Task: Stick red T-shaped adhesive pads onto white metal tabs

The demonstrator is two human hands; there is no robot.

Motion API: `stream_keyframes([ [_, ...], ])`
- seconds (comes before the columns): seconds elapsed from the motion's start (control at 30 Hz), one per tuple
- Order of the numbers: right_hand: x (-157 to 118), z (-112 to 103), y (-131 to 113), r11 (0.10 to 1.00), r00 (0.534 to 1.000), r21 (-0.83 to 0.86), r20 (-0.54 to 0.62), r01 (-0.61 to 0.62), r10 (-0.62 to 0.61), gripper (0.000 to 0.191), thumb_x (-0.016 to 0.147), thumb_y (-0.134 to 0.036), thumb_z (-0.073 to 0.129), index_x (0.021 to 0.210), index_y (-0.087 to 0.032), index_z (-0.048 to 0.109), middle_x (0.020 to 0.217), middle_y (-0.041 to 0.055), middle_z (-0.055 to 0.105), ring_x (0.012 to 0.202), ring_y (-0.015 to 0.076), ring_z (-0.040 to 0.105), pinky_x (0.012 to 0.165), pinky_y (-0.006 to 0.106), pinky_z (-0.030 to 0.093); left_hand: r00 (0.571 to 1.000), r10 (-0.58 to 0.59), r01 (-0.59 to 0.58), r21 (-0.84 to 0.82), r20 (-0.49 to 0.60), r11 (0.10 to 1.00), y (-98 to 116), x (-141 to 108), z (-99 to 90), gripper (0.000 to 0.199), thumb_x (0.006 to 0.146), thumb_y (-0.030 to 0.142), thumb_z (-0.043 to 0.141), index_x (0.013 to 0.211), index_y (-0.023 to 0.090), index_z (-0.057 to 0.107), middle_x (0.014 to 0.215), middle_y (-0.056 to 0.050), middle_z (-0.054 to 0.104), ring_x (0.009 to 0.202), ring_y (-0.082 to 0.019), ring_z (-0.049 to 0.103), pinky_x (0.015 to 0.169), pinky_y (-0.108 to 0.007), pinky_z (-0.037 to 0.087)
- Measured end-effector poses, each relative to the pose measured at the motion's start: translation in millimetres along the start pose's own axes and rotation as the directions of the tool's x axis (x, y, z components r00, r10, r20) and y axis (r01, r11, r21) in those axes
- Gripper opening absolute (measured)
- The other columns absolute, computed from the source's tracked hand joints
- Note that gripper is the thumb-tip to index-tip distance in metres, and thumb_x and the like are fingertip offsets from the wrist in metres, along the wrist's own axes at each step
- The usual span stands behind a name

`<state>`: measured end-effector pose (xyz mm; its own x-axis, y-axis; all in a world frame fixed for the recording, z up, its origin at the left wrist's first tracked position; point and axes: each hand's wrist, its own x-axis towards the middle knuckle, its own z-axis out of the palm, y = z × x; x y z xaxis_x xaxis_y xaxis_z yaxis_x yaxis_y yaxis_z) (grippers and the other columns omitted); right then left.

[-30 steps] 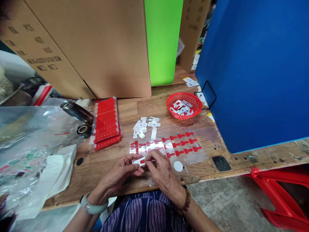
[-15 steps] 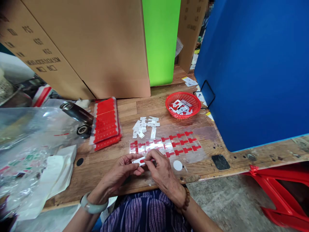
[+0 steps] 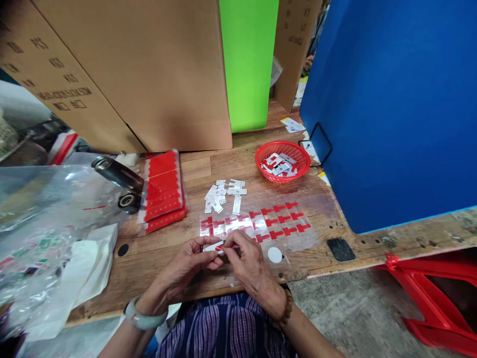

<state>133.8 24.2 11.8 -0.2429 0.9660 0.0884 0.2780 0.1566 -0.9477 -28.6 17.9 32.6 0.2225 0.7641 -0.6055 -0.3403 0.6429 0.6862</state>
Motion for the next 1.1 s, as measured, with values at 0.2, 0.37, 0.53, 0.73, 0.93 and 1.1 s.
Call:
stream_keyframes([
  [0.2, -0.1, 0.9, 0.8, 1.000, 1.000, 0.009, 0.002, 0.003, -0.004, 0.012, 0.083, -0.013, 0.053, 0.073, -0.019, 0.053, 0.071, -0.0024, 0.055, 0.066, 0.0117, 0.052, 0.063, 0.023, 0.040, 0.999, 0.023, -0.021, 0.035, -0.048, 0.999, -5.8, 5.5, -0.1, 0.047, 0.061, 0.024, 0.083, 0.098, 0.007, 0.058, 0.071, -0.008, 0.072, 0.058, -0.011, 0.066, 0.056, -0.017, 0.052],
  [0.37, -1.3, 8.1, 2.8, 0.997, 0.997, 0.027, -0.025, -0.067, 0.068, 0.012, 0.081, -0.013, 0.055, 0.071, -0.019, 0.054, 0.070, -0.0028, 0.057, 0.067, 0.0124, 0.053, 0.064, 0.024, 0.040, 0.990, 0.116, -0.106, 0.116, -0.079, 0.988, -12.7, 10.2, -3.1, 0.045, 0.061, 0.028, 0.081, 0.095, 0.008, 0.059, 0.064, -0.006, 0.071, 0.054, -0.011, 0.065, 0.055, -0.018, 0.050],
  [0.53, -1.6, 12.5, 0.5, 0.990, 0.989, 0.083, -0.085, -0.113, 0.120, 0.013, 0.079, -0.018, 0.058, 0.067, -0.020, 0.056, 0.075, -0.0006, 0.058, 0.076, 0.0155, 0.054, 0.071, 0.026, 0.041, 0.976, 0.180, -0.159, 0.165, -0.123, 0.973, -13.0, 11.2, -3.3, 0.045, 0.062, 0.030, 0.080, 0.096, 0.009, 0.060, 0.059, -0.003, 0.070, 0.052, -0.010, 0.064, 0.056, -0.018, 0.049],
  [0.73, -0.1, 8.8, 0.6, 0.979, 0.984, 0.119, -0.052, -0.164, 0.172, 0.012, 0.079, -0.013, 0.053, 0.070, -0.020, 0.054, 0.070, -0.0023, 0.056, 0.068, 0.0137, 0.053, 0.066, 0.025, 0.040, 0.982, 0.152, -0.131, 0.179, -0.112, 0.975, -13.7, 12.3, -4.8, 0.047, 0.060, 0.030, 0.080, 0.097, 0.008, 0.059, 0.058, -0.005, 0.070, 0.050, -0.011, 0.063, 0.055, -0.019, 0.048],
  [0.93, 1.9, 9.3, 1.2, 0.988, 0.986, 0.030, -0.072, -0.148, 0.150, 0.008, 0.081, -0.014, 0.049, 0.078, -0.019, 0.054, 0.075, -0.0005, 0.058, 0.071, 0.0147, 0.053, 0.067, 0.026, 0.039, 0.987, 0.118, -0.098, 0.176, -0.110, 0.980, -14.9, 11.0, -8.0, 0.051, 0.060, 0.032, 0.080, 0.100, 0.007, 0.059, 0.059, -0.007, 0.071, 0.050, -0.011, 0.064, 0.054, -0.018, 0.047],
  [1.1, 2.5, 10.3, -1.6, 0.989, 0.990, -0.098, -0.089, -0.114, 0.106, 0.010, 0.082, -0.012, 0.049, 0.076, -0.019, 0.053, 0.076, 0.0001, 0.059, 0.073, 0.0158, 0.053, 0.067, 0.027, 0.038, 0.986, 0.117, -0.098, 0.156, -0.117, 0.983, -16.0, 9.8, -9.2, 0.052, 0.061, 0.032, 0.080, 0.101, 0.007, 0.059, 0.060, -0.007, 0.071, 0.050, -0.011, 0.064, 0.055, -0.018, 0.048],
])
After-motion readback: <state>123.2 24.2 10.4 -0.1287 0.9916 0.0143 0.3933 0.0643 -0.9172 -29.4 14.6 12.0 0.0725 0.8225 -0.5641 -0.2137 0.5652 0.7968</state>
